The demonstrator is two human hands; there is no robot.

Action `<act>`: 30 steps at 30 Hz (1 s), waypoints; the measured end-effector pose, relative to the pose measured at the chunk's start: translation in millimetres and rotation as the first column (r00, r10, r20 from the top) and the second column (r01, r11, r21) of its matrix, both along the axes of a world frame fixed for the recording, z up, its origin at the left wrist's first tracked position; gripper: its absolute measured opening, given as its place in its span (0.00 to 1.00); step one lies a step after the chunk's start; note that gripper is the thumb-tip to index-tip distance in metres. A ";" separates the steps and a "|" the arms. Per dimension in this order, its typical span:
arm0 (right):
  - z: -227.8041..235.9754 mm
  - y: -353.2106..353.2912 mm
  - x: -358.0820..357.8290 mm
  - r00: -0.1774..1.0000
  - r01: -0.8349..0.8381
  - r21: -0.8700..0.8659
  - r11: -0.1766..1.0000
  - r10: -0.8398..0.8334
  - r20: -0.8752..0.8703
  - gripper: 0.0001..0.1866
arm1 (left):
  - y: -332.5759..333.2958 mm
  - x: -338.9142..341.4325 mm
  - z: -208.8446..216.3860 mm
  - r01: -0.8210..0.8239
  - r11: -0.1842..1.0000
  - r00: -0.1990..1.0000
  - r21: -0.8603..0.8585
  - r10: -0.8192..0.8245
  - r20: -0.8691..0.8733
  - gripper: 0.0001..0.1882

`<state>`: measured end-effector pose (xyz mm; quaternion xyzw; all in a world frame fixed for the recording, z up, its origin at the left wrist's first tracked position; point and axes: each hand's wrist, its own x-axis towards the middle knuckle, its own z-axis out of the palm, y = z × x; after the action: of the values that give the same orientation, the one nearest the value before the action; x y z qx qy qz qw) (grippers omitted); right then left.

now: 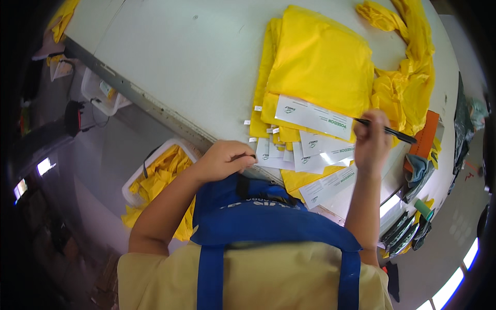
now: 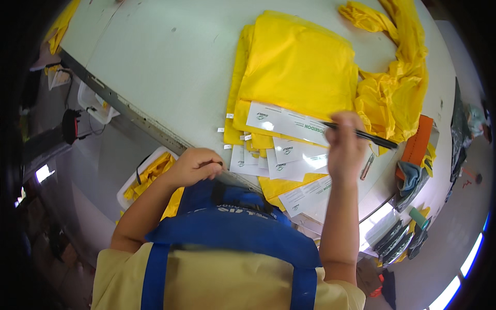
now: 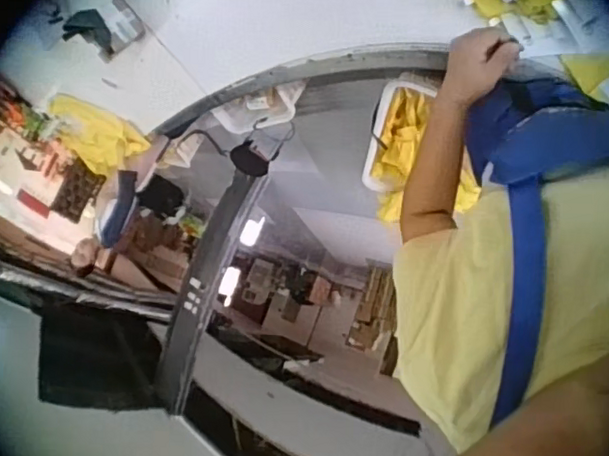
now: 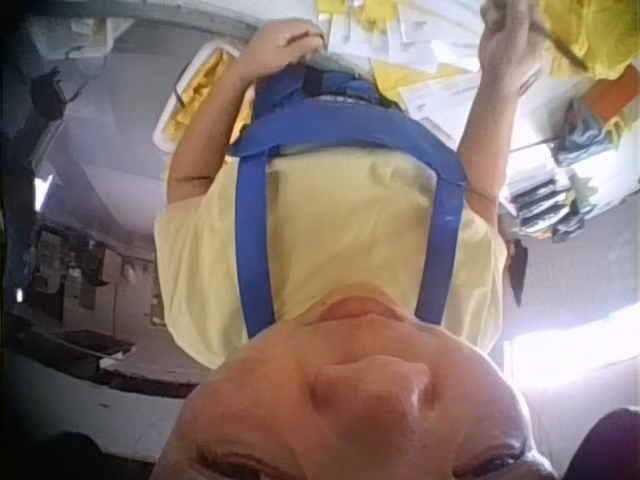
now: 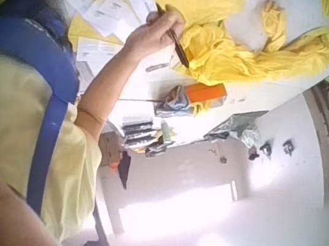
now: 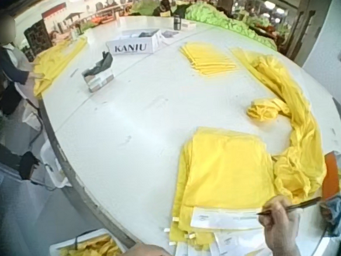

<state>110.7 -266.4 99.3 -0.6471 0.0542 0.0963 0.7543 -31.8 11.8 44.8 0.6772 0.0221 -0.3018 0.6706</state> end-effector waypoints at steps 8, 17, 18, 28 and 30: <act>-50.8 30.8 -10.8 0.972 -0.226 -0.117 0.967 0.216 -0.089 0.07 | 15.2 -1.5 -44.0 -0.387 0.835 0.920 -0.391 0.322 -0.222 0.06; -56.7 -7.9 -20.4 0.981 -0.096 -0.469 0.878 0.164 0.106 0.10 | -15.8 10.3 -47.5 -0.587 0.809 0.786 0.030 0.578 -0.218 0.07; -54.8 -9.4 -23.4 0.980 -0.090 -0.521 0.849 0.169 0.107 0.12 | -16.3 8.1 -46.9 -0.600 0.798 0.773 0.050 0.595 -0.221 0.08; -57.5 -14.8 -42.9 0.921 -0.080 -0.779 0.622 0.345 0.181 0.11 | -15.4 -13.4 -50.5 -0.545 0.829 0.783 0.126 0.557 -0.276 0.10; -58.5 -14.8 -44.8 0.918 -0.098 -0.783 0.615 0.360 0.167 0.11 | -17.5 -16.2 -51.9 -0.507 0.851 0.809 0.138 0.525 -0.263 0.11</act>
<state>65.9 -281.2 40.8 -0.9110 -0.1129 0.0592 0.3921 -48.0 -5.7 -7.2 0.6137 0.3128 -0.2039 0.6956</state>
